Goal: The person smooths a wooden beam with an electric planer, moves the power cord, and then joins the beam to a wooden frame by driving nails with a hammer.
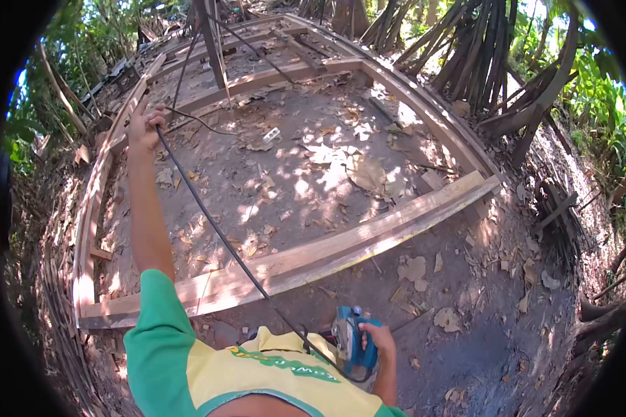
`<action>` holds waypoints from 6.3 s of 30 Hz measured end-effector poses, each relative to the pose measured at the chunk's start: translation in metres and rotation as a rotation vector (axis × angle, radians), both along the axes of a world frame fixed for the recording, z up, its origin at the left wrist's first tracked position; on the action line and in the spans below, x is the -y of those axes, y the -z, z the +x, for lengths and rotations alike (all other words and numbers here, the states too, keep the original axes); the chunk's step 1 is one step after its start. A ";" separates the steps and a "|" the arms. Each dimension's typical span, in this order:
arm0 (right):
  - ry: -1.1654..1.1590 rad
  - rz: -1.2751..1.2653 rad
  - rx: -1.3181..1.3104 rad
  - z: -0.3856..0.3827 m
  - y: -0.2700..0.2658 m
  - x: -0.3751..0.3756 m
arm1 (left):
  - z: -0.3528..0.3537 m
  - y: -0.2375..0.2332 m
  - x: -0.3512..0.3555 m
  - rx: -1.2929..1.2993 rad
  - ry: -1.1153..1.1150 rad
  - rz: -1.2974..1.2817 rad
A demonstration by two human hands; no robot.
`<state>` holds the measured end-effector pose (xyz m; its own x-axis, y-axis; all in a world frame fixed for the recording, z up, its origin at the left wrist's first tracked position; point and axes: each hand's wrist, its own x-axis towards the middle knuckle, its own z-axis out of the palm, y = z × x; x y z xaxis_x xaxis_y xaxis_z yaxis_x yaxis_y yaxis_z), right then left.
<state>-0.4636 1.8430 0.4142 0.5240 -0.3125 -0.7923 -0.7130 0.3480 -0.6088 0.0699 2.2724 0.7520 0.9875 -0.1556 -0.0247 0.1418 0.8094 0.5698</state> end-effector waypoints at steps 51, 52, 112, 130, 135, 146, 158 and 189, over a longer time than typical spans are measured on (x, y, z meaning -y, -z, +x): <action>-0.931 -0.447 -0.057 0.090 0.034 0.153 | -0.462 -0.007 0.005 0.081 -1.038 0.961; -0.986 -0.474 -0.048 0.095 0.033 0.143 | -0.488 0.009 -0.021 -0.015 -1.091 0.889; -2.010 -0.364 0.991 0.411 -0.252 -1.479 | -0.377 0.490 -1.141 -0.711 -0.478 0.017; -2.103 -0.361 0.564 0.281 0.216 -2.099 | -0.630 0.611 -1.425 -1.677 -0.153 0.872; -1.908 -0.277 0.351 0.235 0.269 -2.100 | -0.616 0.623 -1.439 -1.665 0.040 0.769; -2.002 -0.376 0.412 0.240 0.330 -1.982 | -0.587 0.658 -1.413 -1.725 -0.025 0.716; -1.960 -0.325 0.574 0.216 0.334 -2.169 | -0.559 0.660 -1.419 -1.776 -0.063 0.606; -2.012 -0.400 0.410 0.246 0.343 -1.965 | -0.571 0.670 -1.392 -1.767 -0.107 0.664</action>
<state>-0.2173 3.8083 0.0709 0.3640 0.6962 -0.6188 0.3158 -0.7172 -0.6212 -0.5011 3.6641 0.0822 -0.2318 0.3562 -0.9052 0.8044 0.5934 0.0275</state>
